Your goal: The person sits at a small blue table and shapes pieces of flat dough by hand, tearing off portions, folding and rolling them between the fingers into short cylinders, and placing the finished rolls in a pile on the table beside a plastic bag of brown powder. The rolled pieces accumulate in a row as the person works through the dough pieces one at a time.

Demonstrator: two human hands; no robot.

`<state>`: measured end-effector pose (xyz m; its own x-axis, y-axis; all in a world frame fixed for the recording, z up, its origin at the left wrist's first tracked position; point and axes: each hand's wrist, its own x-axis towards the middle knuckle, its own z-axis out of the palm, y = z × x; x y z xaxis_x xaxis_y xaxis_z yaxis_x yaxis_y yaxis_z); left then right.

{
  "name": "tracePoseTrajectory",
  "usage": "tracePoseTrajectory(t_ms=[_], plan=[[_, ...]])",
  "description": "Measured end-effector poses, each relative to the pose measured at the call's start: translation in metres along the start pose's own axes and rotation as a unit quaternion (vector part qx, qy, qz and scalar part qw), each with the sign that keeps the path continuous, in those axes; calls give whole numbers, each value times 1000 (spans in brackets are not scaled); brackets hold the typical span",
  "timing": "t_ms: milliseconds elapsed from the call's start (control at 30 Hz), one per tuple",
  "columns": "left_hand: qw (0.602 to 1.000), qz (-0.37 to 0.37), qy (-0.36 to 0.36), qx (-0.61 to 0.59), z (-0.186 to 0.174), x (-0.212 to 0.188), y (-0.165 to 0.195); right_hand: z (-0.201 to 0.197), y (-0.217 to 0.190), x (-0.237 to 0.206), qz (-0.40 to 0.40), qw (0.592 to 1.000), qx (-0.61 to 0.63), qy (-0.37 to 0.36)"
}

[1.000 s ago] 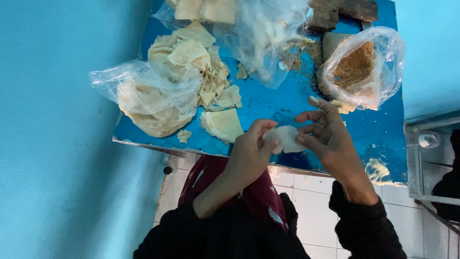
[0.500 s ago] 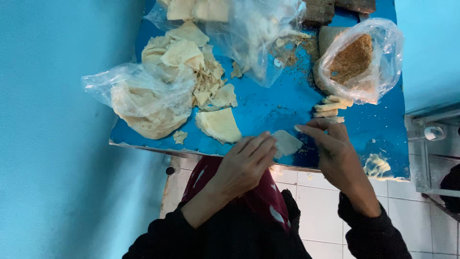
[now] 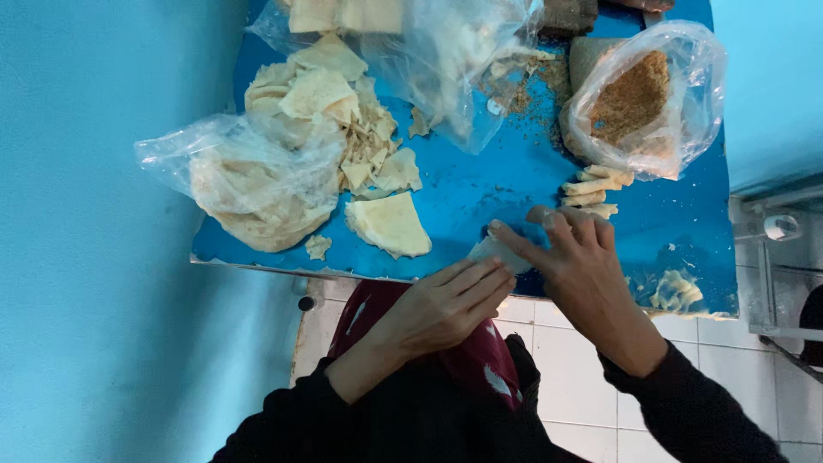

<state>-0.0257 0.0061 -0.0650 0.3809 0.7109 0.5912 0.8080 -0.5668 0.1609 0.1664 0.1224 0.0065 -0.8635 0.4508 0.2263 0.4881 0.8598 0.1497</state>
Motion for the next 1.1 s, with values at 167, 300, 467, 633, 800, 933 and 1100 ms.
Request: tracePoseTrajectory(t_ms=[167, 300, 467, 633, 800, 933, 1100], plan=[[1000, -18, 3, -19, 6, 1, 0, 5, 11, -2, -130, 967, -216, -25], [999, -27, 4, -18, 5, 0, 1, 4, 28, 8, -205, 921, -328, -38], [1000, -18, 0, -15, 5, 1, 1, -4, 25, 8, -129, 960, -247, -29], [1000, -20, -17, -11, 8, 1, 1, 3, 16, 2, -138, 979, -150, -28], [1000, -27, -11, -7, 6, -3, 3, 5, 25, 0, -135, 961, -234, -56], [1000, -24, 3, 1, 7, -3, 3, -2, 28, 3, -95, 962, -252, -29], [1000, -13, -10, 11, 9, -6, 1, 1, 13, 8, -117, 989, -91, 12]])
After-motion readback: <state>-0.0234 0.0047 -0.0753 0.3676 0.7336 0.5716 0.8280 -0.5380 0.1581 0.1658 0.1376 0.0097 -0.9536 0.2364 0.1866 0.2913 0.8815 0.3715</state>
